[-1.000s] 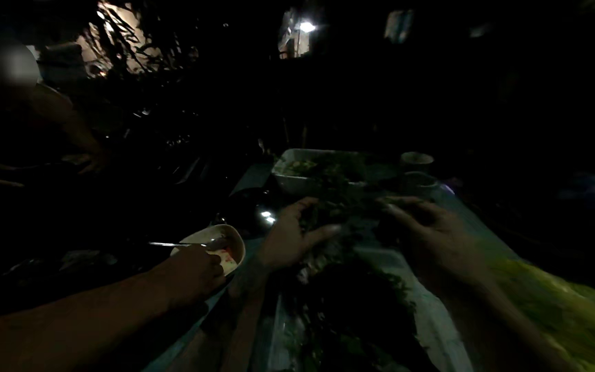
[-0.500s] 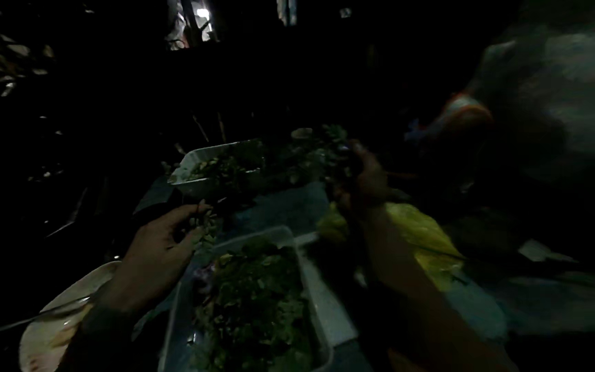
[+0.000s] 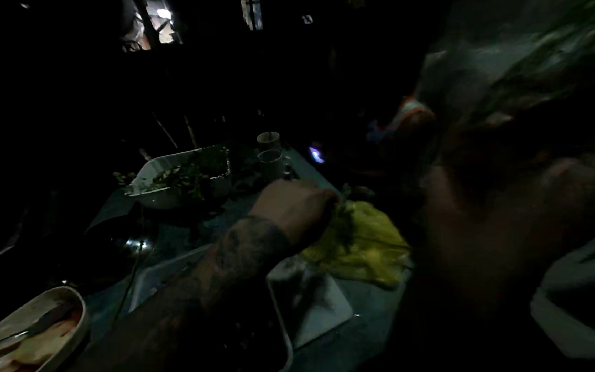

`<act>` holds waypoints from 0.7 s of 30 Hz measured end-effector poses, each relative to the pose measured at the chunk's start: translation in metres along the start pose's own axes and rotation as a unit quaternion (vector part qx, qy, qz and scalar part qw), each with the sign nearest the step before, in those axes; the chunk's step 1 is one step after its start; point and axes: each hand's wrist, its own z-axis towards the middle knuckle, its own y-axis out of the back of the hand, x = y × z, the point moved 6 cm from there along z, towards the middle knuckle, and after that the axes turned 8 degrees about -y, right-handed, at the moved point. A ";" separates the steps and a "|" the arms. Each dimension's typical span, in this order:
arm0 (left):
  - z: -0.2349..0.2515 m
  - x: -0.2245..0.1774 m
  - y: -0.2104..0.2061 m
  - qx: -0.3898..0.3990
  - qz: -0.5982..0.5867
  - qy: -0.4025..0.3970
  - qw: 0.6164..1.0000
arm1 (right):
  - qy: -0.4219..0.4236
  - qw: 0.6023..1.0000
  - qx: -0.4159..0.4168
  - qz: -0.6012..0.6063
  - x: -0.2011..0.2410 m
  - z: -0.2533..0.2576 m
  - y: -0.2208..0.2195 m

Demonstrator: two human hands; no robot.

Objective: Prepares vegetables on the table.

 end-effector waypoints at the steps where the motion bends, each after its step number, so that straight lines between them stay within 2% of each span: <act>1: 0.006 -0.001 -0.006 0.048 -0.028 0.014 0.998 | -0.005 1.000 0.002 -0.009 0.001 0.000 -0.005; 2: 0.006 0.001 -0.009 0.074 -0.058 0.025 0.995 | -0.016 0.999 0.002 -0.034 0.000 0.001 -0.008; 4: -0.005 0.014 -0.008 0.053 -0.102 0.035 0.993 | -0.035 0.998 -0.003 -0.060 -0.009 0.003 -0.013; 6: -0.031 0.039 -0.001 -0.029 -0.140 0.044 0.989 | -0.065 0.996 -0.010 -0.055 -0.028 0.001 -0.017; 8: -0.068 0.066 0.006 -0.144 -0.200 0.070 0.967 | -0.115 0.990 0.005 -0.077 -0.059 -0.010 -0.030; 10: -0.106 0.082 0.008 -0.263 -0.323 0.100 0.903 | -0.202 0.971 0.068 -0.106 -0.103 -0.030 -0.050; 12: -0.143 0.093 0.002 -0.375 -0.430 0.134 0.811 | -0.314 0.930 0.118 -0.149 -0.154 -0.055 -0.066; 14: -0.178 0.107 -0.010 -0.440 -0.498 0.182 0.724 | -0.413 0.881 0.144 -0.179 -0.201 -0.083 -0.080; 16: -0.200 0.125 -0.027 -0.475 -0.549 0.211 0.655 | -0.467 0.850 0.148 -0.193 -0.228 -0.104 -0.084; 17: -0.207 0.134 -0.037 -0.479 -0.584 0.189 0.628 | -0.480 0.843 0.136 -0.200 -0.237 -0.111 -0.083; 19: -0.218 0.146 -0.047 -0.483 -0.607 0.167 0.609 | -0.500 0.831 0.121 -0.211 -0.248 -0.125 -0.079; 21: -0.228 0.153 -0.055 -0.509 -0.606 0.234 0.565 | -0.514 0.814 0.126 -0.239 -0.254 -0.138 -0.073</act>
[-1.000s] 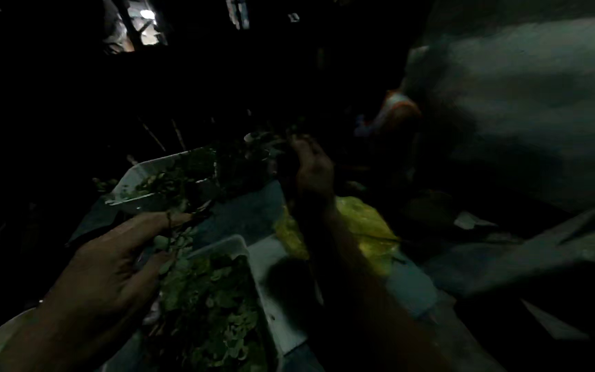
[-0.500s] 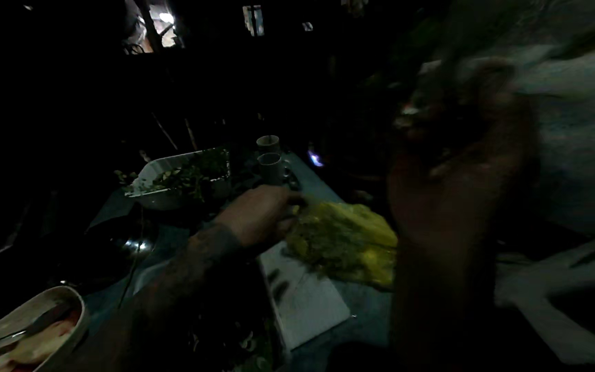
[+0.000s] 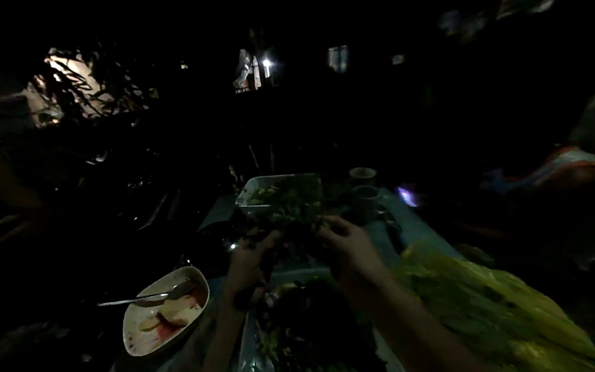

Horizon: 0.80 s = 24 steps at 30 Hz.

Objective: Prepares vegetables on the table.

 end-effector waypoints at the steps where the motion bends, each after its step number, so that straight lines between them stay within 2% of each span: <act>1: -0.002 0.001 0.005 -0.025 -0.017 0.013 0.999 | -0.006 1.000 0.005 -0.020 -0.006 -0.002 0.001; 6: -0.005 -0.005 0.020 -0.032 0.021 -0.019 0.999 | -0.005 0.986 0.081 -0.148 -0.016 -0.005 0.008; 9: -0.006 -0.002 0.029 -0.009 0.056 -0.034 0.998 | -0.033 0.983 0.117 -0.139 -0.017 -0.003 0.011; 13: -0.009 0.009 0.036 -0.011 0.098 0.024 0.995 | -0.037 0.980 0.119 -0.157 -0.017 -0.007 0.008; 17: -0.011 0.016 0.033 -0.005 0.042 0.052 0.998 | -0.028 0.970 0.147 -0.190 -0.021 -0.011 -0.001; 20: -0.018 0.013 0.032 -0.015 0.064 0.093 0.993 | -0.005 0.975 0.113 -0.190 -0.021 -0.013 -0.002; 22: -0.017 0.013 0.031 -0.007 0.048 0.078 0.996 | 0.025 0.984 0.095 -0.147 -0.017 -0.014 -0.003; 24: -0.015 0.012 0.033 -0.023 0.097 0.045 0.994 | 0.069 0.988 0.091 -0.107 -0.014 -0.016 -0.004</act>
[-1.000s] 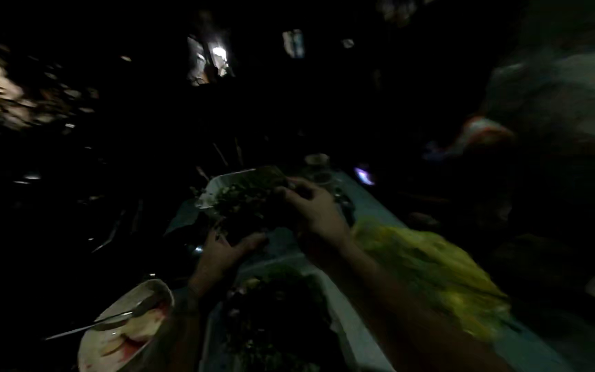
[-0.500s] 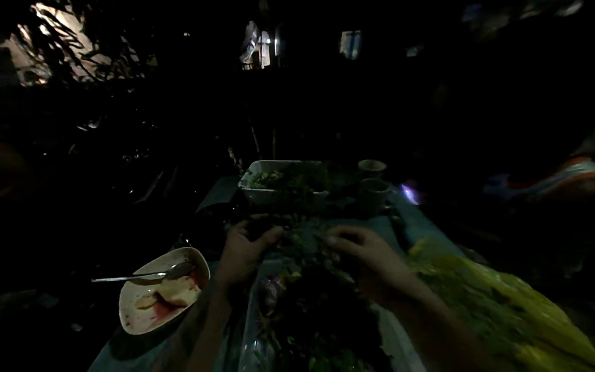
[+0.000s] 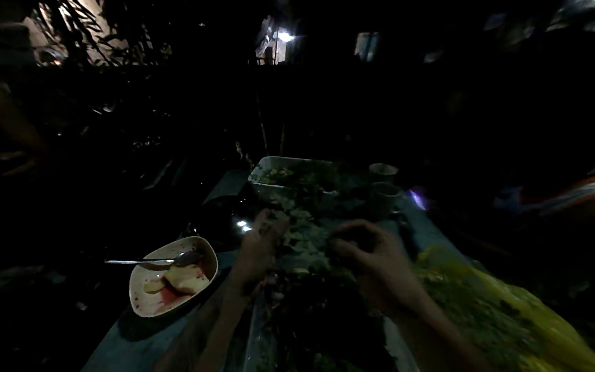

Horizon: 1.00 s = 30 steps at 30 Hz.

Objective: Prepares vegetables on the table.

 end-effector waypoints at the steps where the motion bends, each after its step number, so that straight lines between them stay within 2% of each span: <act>1: 0.000 -0.001 0.001 -0.009 0.029 -0.024 0.999 | 0.016 1.000 -0.005 0.012 0.001 -0.001 0.000; 3: -0.001 -0.007 0.000 -0.049 0.096 -0.103 0.989 | 0.030 0.999 -0.010 0.028 0.005 -0.002 -0.001; 5: -0.009 -0.017 0.003 -0.074 0.170 -0.243 0.952 | 0.031 0.999 -0.009 0.034 0.006 -0.003 -0.001; 6: -0.014 -0.024 0.003 -0.060 0.196 -0.329 0.922 | 0.032 0.999 -0.003 0.036 0.006 -0.003 -0.001; 8: -0.023 -0.039 -0.005 0.002 0.238 -0.416 0.878 | 0.034 0.999 0.009 0.033 0.006 -0.003 -0.001; 11: -0.031 -0.044 -0.023 0.074 0.241 -0.392 0.885 | 0.037 0.999 0.014 0.011 0.007 -0.006 -0.003; 14: -0.030 -0.034 -0.027 0.058 0.177 -0.358 0.915 | 0.038 0.999 0.018 -0.009 0.005 -0.008 -0.006; 18: -0.026 -0.028 -0.025 0.047 0.149 -0.251 0.955 | 0.024 0.997 0.015 -0.070 0.006 -0.007 -0.005; 22: -0.023 -0.024 -0.026 0.052 0.114 -0.205 0.971 | 0.067 0.983 0.009 -0.173 0.008 -0.007 -0.006; 30: -0.024 -0.023 -0.025 0.026 0.105 -0.169 0.980 | 0.089 0.973 -0.006 -0.212 0.004 -0.011 -0.012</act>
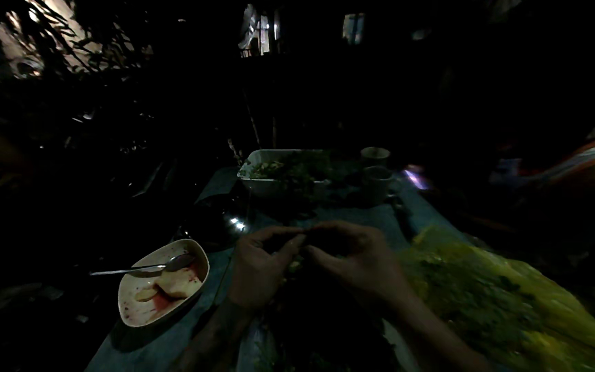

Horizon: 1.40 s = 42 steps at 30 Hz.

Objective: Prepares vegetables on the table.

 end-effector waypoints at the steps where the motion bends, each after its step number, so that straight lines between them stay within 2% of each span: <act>1: 0.000 0.001 0.000 0.000 -0.002 -0.003 1.000 | -0.001 1.000 -0.009 -0.008 0.000 0.000 0.002; 7: 0.004 0.004 -0.001 -0.006 -0.003 -0.006 1.000 | -0.031 0.999 -0.004 0.010 -0.003 0.004 0.009; 13: 0.002 0.006 -0.007 0.060 0.024 -0.007 0.998 | -0.058 0.996 0.030 0.053 -0.002 0.003 0.006; 17: 0.000 0.008 -0.006 0.027 0.066 -0.016 0.997 | -0.081 0.992 0.059 0.075 0.002 0.000 0.004; 21: 0.002 0.011 -0.002 0.034 0.065 -0.051 0.996 | -0.051 0.995 0.070 0.054 0.000 0.004 0.006; 27: 0.000 0.001 -0.003 0.039 0.107 -0.061 0.992 | -0.025 0.999 0.031 -0.031 0.001 -0.001 0.005; 32: 0.000 0.001 0.000 0.048 0.086 -0.071 0.993 | 0.003 0.997 -0.013 -0.076 0.004 -0.002 0.001; 37: -0.001 -0.005 0.003 0.047 0.163 -0.170 0.971 | -0.030 0.999 -0.013 0.002 0.001 0.001 0.002; 42: 0.001 -0.008 0.007 0.033 0.182 -0.187 0.965 | -0.052 0.997 -0.002 0.060 -0.002 0.003 0.003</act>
